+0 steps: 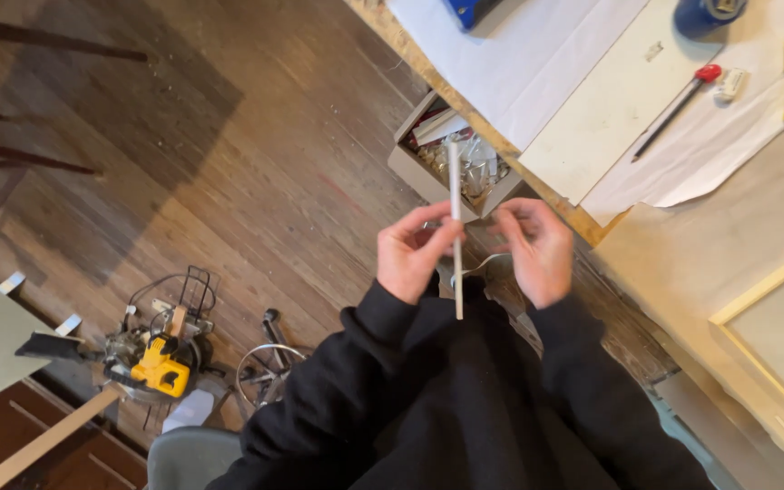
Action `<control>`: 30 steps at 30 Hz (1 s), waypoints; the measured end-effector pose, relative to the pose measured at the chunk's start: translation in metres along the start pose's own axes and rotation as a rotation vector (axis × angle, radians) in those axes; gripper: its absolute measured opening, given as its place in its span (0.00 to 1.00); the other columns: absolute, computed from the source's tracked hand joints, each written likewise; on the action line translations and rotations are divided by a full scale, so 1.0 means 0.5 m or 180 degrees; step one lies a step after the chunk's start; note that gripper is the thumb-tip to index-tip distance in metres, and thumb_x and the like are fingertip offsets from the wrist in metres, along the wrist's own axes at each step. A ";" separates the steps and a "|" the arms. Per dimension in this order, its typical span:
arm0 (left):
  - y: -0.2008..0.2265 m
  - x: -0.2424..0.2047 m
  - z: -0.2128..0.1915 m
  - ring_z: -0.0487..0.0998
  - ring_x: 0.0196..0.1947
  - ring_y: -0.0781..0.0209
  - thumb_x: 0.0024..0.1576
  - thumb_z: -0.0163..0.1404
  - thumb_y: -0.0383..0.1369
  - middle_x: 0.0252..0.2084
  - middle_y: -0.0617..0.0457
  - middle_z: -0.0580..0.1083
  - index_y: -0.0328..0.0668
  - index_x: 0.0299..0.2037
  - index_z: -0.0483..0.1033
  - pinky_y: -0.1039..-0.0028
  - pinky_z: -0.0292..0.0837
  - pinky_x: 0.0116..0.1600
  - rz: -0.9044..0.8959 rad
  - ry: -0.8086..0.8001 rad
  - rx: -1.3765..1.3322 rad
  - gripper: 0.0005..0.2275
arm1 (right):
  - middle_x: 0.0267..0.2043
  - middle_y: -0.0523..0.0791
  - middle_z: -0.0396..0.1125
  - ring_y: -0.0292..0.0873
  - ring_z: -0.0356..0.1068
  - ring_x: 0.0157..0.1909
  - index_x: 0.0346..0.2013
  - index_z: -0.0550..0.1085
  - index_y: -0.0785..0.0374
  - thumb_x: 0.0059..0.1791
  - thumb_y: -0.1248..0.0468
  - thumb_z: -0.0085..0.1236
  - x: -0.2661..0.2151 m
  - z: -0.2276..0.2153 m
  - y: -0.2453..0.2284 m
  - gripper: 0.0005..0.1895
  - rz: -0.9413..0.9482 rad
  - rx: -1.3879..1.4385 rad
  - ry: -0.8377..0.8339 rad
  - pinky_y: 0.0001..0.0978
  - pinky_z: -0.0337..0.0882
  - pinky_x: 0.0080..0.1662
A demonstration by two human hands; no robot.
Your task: Measure and cut a thin wooden strip using a utility knife to fit inside a picture frame.
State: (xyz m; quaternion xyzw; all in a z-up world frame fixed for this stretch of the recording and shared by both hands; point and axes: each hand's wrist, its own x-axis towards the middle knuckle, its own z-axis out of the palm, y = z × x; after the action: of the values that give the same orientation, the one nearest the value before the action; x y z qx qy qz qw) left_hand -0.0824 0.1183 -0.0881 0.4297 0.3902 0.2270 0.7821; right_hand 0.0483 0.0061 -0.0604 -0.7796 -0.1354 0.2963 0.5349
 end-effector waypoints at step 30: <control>-0.030 -0.036 -0.039 0.88 0.39 0.50 0.59 0.64 0.23 0.44 0.36 0.82 0.29 0.59 0.78 0.70 0.88 0.37 -0.0264 0.0394 -0.0931 0.17 | 0.34 0.49 0.81 0.43 0.83 0.34 0.40 0.85 0.65 0.42 0.70 0.80 -0.168 0.036 -0.034 0.14 -0.0032 -0.0284 -0.0251 0.30 0.83 0.39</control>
State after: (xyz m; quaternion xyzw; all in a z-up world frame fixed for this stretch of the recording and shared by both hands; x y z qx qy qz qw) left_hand -0.1085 0.1078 -0.0999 0.2799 0.4177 0.2749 0.8195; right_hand -0.0268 -0.0180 -0.0227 -0.7897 -0.1735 0.3177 0.4953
